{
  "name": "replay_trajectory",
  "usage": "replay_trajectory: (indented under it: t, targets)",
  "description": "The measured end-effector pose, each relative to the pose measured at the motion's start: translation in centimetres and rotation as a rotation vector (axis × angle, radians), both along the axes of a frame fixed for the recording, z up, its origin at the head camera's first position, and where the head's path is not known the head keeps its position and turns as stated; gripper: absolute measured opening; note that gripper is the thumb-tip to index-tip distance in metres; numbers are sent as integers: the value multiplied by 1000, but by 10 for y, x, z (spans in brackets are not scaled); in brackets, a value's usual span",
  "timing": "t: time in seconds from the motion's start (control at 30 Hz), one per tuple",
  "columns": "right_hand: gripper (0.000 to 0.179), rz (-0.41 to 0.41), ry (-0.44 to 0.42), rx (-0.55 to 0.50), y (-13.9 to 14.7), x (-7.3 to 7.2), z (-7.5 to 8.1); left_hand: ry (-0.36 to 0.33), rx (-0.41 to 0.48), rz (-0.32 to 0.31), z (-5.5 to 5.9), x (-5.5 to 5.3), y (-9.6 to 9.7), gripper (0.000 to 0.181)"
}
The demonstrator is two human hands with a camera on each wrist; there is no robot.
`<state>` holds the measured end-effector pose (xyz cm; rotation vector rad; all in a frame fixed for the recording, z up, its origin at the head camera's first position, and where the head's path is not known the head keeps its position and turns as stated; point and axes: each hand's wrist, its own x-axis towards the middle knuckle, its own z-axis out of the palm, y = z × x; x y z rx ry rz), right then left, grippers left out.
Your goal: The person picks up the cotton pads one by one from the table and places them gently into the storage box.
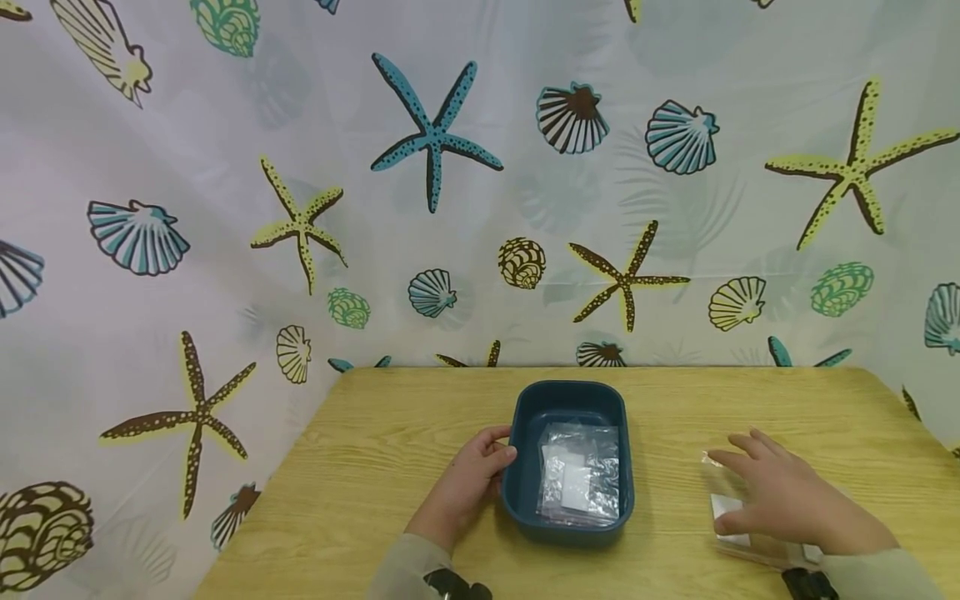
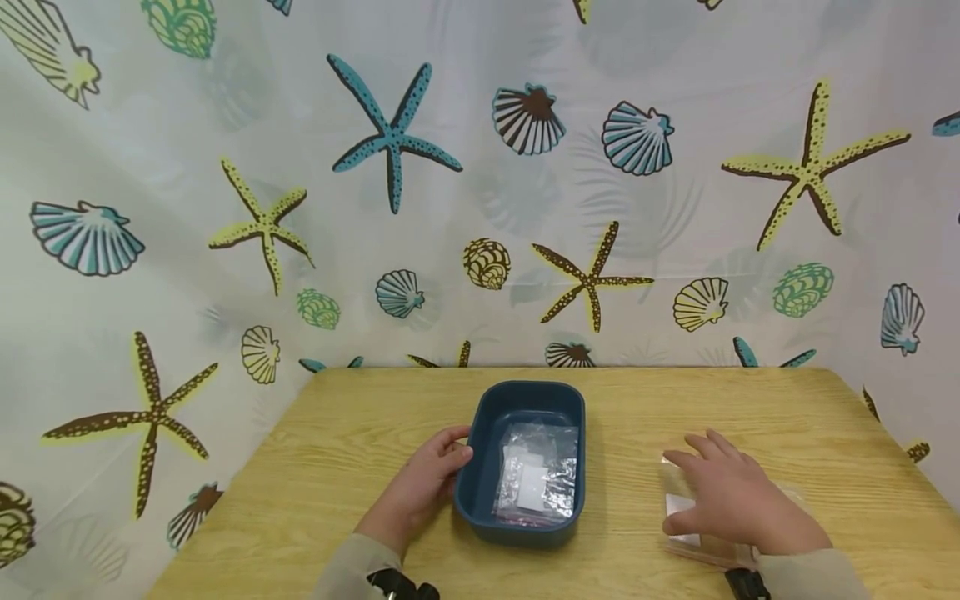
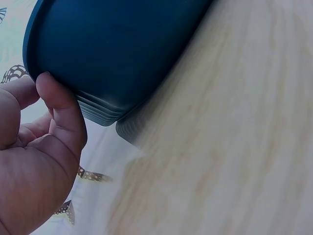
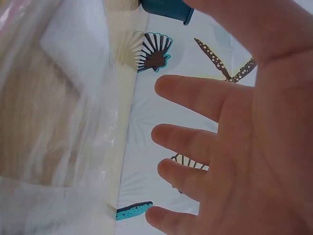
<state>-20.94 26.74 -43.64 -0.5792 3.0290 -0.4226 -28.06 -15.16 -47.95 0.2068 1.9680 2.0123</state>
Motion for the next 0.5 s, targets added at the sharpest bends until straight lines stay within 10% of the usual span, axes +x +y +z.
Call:
replay_trajectory:
  t: [0.5]
  targets:
    - [92,-32,-144,28,4,0,-6,3,-15,3,2,1,1,46]
